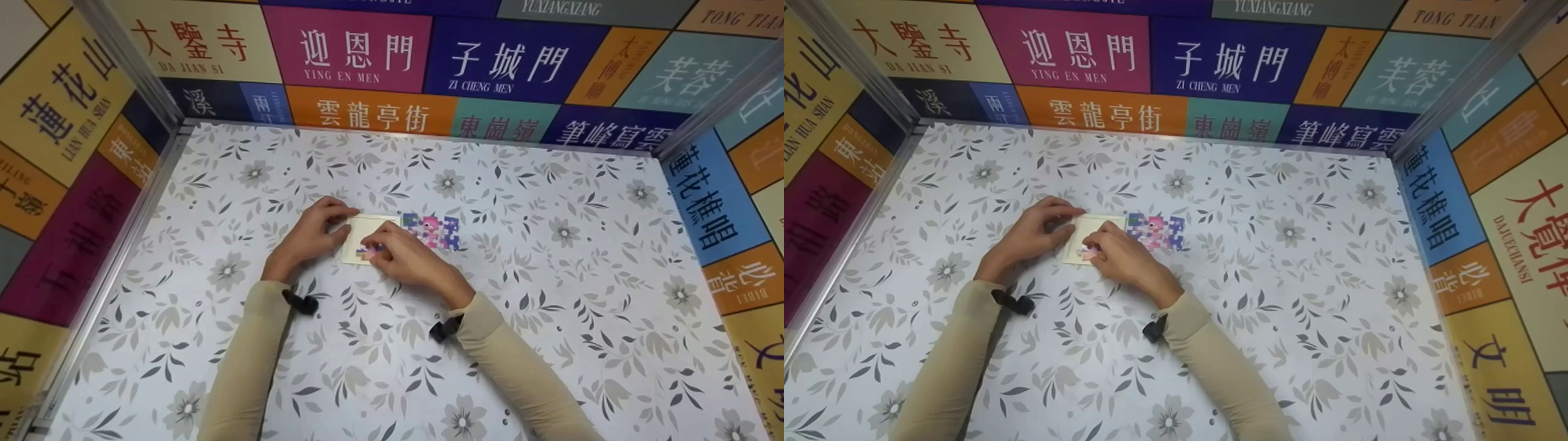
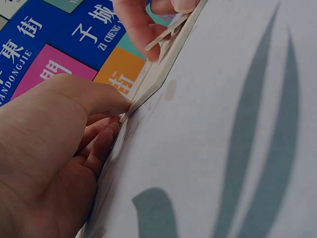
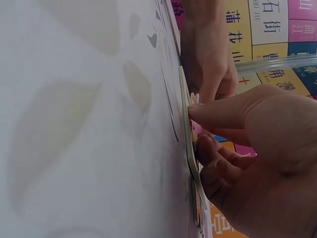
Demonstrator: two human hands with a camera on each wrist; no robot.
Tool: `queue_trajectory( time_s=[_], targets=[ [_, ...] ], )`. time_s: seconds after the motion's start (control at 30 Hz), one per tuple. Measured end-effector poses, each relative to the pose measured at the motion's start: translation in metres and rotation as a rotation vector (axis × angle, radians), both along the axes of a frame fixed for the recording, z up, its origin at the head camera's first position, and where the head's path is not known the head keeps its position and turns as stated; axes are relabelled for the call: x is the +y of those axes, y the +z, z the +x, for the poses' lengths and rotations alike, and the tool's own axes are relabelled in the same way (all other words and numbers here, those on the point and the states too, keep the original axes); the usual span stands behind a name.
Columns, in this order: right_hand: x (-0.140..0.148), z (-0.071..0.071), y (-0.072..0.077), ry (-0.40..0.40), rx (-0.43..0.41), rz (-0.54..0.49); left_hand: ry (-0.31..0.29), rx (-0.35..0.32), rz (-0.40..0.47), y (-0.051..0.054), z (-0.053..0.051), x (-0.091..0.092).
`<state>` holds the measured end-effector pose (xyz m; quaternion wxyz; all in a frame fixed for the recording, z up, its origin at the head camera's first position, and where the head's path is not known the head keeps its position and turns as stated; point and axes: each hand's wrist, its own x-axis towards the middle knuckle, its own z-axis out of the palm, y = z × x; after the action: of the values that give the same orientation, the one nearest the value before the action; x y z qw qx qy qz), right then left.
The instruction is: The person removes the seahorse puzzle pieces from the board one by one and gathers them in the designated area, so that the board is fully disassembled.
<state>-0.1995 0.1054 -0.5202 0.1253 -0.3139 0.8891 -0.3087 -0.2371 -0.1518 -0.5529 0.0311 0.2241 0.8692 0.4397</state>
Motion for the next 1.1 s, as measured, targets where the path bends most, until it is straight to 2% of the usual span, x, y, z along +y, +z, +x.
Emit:
queue_trajectory(
  time_s=[0.4,0.8,1.1],
  targets=[
    [0.0027,0.0015,0.0014,0.042,-0.019,0.003,0.000,-0.004,0.006,0.0013,0.0000,0.0014],
    [0.0031,0.0028,-0.0005,0.036,0.008,0.004,-0.008,0.012,0.002,0.0016,0.0000,0.0027],
    [0.0100,0.0065,-0.0023,0.027,-0.033,-0.024,-0.002,-0.003,-0.001,0.0011,0.0005,0.0016]
  ],
)
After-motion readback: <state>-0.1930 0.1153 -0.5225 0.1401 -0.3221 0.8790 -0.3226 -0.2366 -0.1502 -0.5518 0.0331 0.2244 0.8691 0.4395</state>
